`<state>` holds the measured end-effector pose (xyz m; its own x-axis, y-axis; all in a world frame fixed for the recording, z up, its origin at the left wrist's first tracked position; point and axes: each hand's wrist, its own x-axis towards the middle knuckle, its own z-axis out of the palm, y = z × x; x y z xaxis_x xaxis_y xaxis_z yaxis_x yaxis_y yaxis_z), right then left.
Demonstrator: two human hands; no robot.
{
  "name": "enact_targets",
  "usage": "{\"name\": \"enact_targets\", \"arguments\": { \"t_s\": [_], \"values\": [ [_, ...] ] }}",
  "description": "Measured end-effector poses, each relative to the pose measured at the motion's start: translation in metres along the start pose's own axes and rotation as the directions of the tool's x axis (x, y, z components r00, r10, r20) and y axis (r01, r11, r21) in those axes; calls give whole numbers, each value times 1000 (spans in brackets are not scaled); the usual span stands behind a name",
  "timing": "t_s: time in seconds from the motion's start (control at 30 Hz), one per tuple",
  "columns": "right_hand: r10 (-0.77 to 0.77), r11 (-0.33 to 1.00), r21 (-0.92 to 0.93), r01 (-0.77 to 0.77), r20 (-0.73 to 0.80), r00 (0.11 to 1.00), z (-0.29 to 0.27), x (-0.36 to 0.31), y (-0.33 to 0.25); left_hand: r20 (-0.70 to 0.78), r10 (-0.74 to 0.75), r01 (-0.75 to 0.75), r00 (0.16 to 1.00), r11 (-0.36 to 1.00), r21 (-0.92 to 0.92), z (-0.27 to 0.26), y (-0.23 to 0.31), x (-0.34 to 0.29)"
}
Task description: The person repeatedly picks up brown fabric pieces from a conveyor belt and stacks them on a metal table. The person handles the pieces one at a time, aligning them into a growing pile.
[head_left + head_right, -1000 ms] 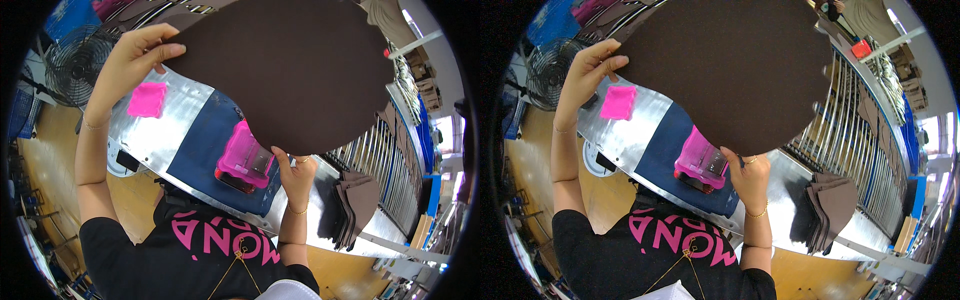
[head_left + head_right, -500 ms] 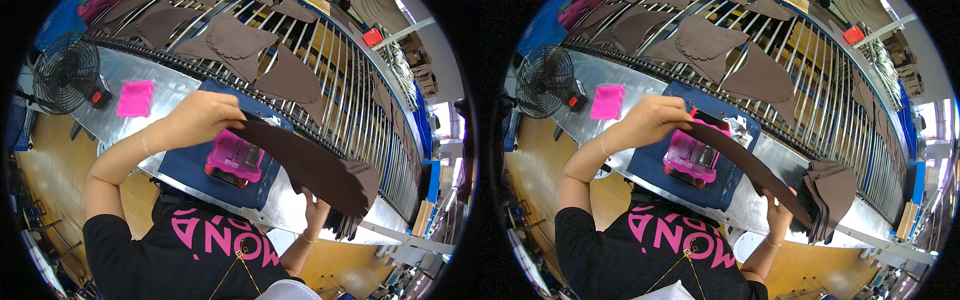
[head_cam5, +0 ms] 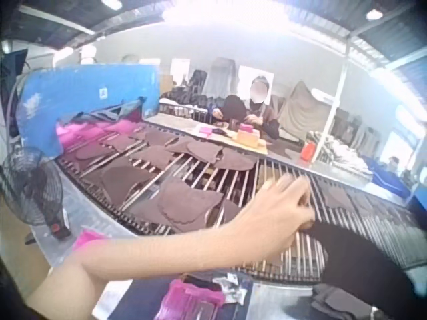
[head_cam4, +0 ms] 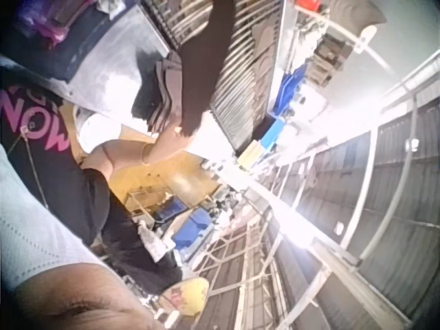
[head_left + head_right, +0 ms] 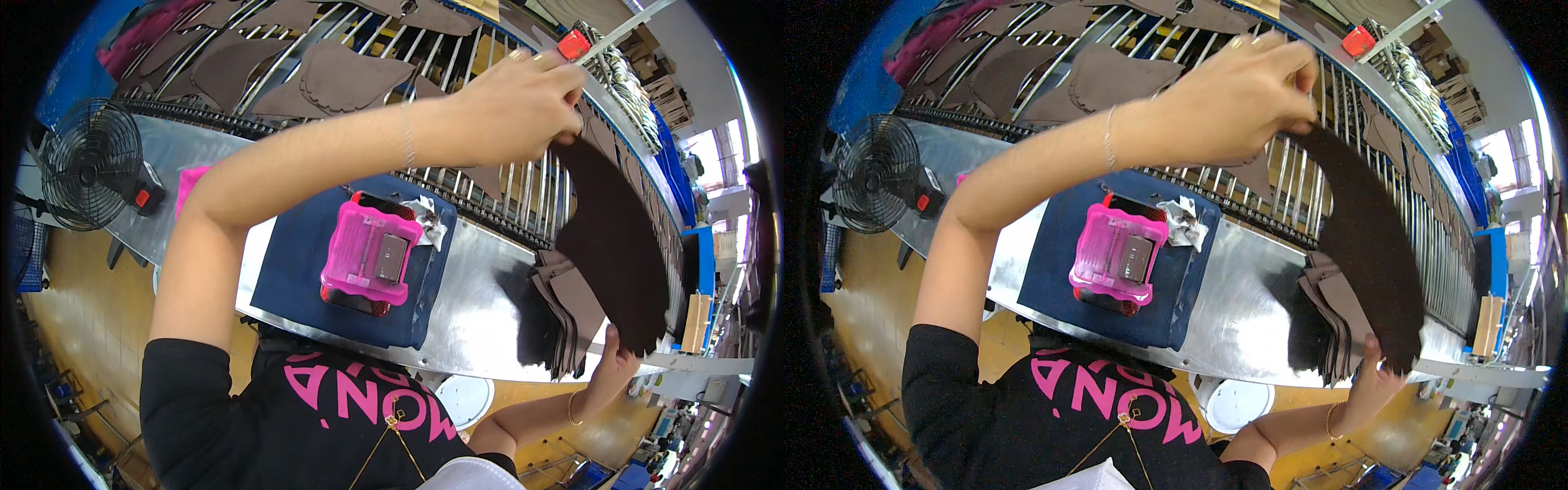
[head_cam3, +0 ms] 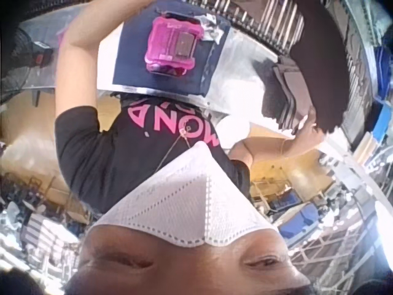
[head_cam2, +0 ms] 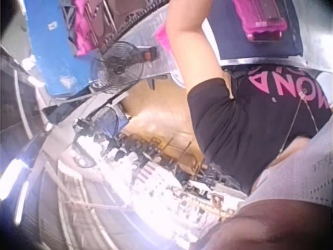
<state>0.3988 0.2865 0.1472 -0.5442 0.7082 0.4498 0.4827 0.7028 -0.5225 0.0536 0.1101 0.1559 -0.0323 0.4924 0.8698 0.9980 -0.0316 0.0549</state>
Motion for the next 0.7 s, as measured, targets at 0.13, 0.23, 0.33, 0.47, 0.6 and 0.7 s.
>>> {"name": "enact_targets", "arguments": {
  "t_s": [0.13, 0.23, 0.33, 0.47, 0.6, 0.7],
  "values": [
    [-37, 985, 170, 9, 163, 986, 32, 32, -19, 25, 179, -176, 984, 922, 345, -14, -15, 44],
    [-199, 976, 120, 183, 139, 970, 89, 49, -71, 142, 246, -284, 959, 812, 510, -8, -25, 50],
    [-222, 975, 54, 216, 286, 932, 160, 73, -70, 261, 293, -387, 920, 788, 480, 1, -33, 52],
    [-35, 798, 536, -277, 499, 866, 260, 88, -68, 185, 232, -293, 955, 833, 470, 4, -46, 42],
    [94, 525, 589, -614, 677, 730, 345, 101, -47, 52, 99, -112, 994, 859, 499, -28, -57, 20],
    [126, 410, 544, -732, 761, 636, 390, 105, -37, 72, -55, 12, 996, 867, 499, -55, -60, -10]
  ]
}}
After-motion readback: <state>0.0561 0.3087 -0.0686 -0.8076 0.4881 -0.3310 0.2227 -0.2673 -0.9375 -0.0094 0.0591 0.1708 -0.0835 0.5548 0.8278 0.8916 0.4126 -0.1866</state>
